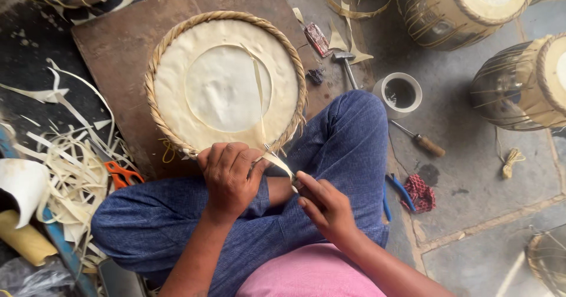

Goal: The person weaves thin strips of material through the edge of a drum head using a small metal tool to tighten or secure the skin to the shell.

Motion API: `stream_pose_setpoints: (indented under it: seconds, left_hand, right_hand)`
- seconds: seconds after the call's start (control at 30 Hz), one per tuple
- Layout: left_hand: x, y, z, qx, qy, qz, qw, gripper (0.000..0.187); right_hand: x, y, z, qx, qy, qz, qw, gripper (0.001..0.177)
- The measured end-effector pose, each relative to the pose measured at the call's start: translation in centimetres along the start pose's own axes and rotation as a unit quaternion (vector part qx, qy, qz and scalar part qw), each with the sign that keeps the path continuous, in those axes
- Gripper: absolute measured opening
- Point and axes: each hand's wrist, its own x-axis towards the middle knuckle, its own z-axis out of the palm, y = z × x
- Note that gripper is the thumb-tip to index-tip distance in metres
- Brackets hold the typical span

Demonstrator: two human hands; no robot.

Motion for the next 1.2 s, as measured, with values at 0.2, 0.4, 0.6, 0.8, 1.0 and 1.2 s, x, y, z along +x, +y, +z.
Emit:
stream_pose_setpoints:
  seconds: [0.2, 0.4, 0.6, 0.8, 1.0, 1.2]
  left_hand:
    - [1.0, 0.5, -0.8, -0.001, -0.014, 0.003, 1.0, 0.016]
    - [2.1, 1.2, -1.1, 0.004, -0.026, -0.035, 0.999, 0.006]
    - [5.1, 1.1, 0.5, -0.035, -0.082, -0.103, 0.991, 0.021]
    - [4.7, 1.4, 0.1, -0.102, -0.069, 0.035, 0.992, 0.017]
    - [4.3, 2.0, -0.1, -0.069, -0.101, 0.127, 0.984, 0.025]
    - [3.5, 1.9, -0.5, -0.076, -0.044, 0.048, 0.995, 0.022]
  right_hand:
    - [0.0, 0.7, 2.0, 0.566, -0.087, 0.416, 0.706, 0.059]
    - [-1.1, 3.5, 4.0, 0.504, -0.102, 0.266, 0.815, 0.065]
    - [-1.7, 4.2, 2.1, 0.528, -0.15, 0.272, 0.79, 0.065]
    - [1.3, 7.3, -1.2, 0.42, -0.002, 0.186, 0.888, 0.046]
    - [9.0, 4.9, -3.1, 0.453, -0.243, 0.325, 0.794, 0.031]
    - [8.2, -1.4, -6.5, 0.46, -0.254, 0.169, 0.834, 0.018]
